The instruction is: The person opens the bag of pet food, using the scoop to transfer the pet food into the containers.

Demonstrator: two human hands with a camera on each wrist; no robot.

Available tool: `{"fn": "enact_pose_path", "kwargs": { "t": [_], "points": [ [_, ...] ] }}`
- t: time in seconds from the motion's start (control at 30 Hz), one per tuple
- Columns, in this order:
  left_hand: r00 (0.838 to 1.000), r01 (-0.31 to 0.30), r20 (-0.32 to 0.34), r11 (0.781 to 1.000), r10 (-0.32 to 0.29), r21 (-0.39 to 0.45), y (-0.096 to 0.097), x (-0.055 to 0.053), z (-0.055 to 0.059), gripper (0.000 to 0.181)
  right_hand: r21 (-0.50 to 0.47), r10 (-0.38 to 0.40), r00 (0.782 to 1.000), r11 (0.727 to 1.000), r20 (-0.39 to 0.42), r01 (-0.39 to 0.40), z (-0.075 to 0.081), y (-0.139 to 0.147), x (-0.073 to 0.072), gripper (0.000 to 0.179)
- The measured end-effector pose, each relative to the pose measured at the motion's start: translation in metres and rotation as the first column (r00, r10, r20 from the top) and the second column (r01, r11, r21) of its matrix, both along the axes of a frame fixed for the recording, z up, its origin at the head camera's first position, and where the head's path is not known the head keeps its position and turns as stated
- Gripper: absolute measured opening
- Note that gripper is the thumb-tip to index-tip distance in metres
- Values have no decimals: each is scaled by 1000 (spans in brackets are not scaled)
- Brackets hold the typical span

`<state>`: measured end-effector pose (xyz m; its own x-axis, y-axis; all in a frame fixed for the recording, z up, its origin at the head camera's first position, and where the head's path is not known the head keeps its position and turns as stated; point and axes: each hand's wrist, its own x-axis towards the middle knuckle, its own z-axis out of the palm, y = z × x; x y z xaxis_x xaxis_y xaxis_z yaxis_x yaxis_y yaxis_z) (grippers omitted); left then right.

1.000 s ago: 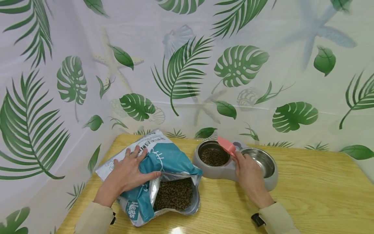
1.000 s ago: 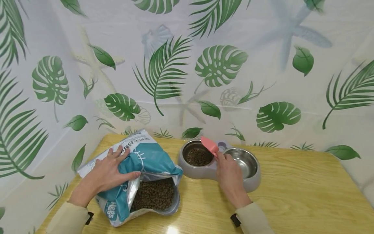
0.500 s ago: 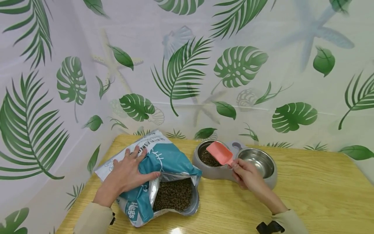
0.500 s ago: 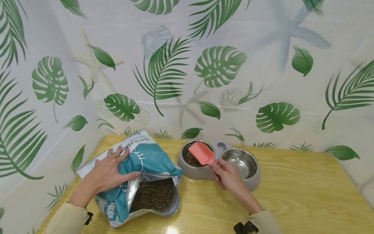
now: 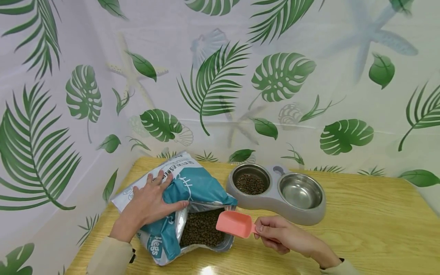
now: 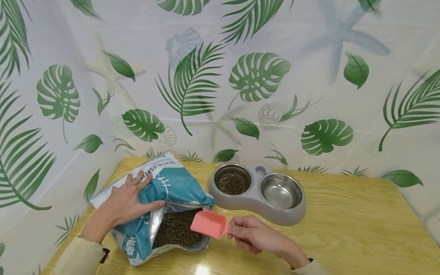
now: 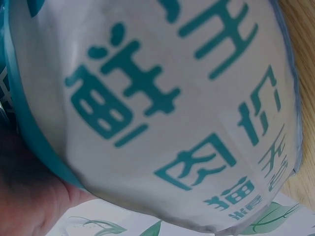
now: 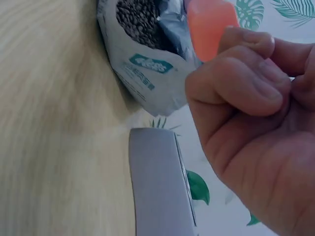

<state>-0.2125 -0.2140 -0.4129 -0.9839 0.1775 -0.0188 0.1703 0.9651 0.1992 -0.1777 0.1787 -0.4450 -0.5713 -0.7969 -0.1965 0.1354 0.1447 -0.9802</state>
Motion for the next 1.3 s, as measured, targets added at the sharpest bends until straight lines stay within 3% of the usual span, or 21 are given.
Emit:
{"fn": "enact_pose_path", "kwargs": {
  "t": [0.17, 0.4, 0.53, 0.77, 1.0, 1.17, 1.3],
  "points": [
    [1000, -1, 5, 1000, 1, 1, 0, 0, 1, 108, 62, -1, 1000, 998, 19, 0, -8, -11, 5, 47],
    [1000, -4, 11, 1000, 4, -1, 1, -1, 0, 110, 121, -39, 999, 992, -21, 41, -10, -27, 14, 44],
    [1000, -3, 1, 1000, 3, -10, 1, -1, -1, 111, 159, -93, 994, 982, -52, 100, -8, -36, 21, 41],
    [1000, 3, 6, 1000, -3, -19, 0, 0, -2, 111, 256, -201, 976, 942, -86, 216, 1, -52, 26, 37],
    [1000, -1, 7, 1000, 1, -14, 0, -1, -1, 111, 223, -265, 963, 938, -42, 267, -8, -67, 25, 34],
    [1000, 2, 16, 1000, -1, -11, 1, -1, -2, 111, 189, -250, 968, 951, 6, 244, -21, -74, 27, 32],
    [1000, 1, 7, 1000, -1, -13, 1, 0, -2, 111, 179, -243, 970, 954, -14, 241, -27, -76, 27, 32]
  ]
}}
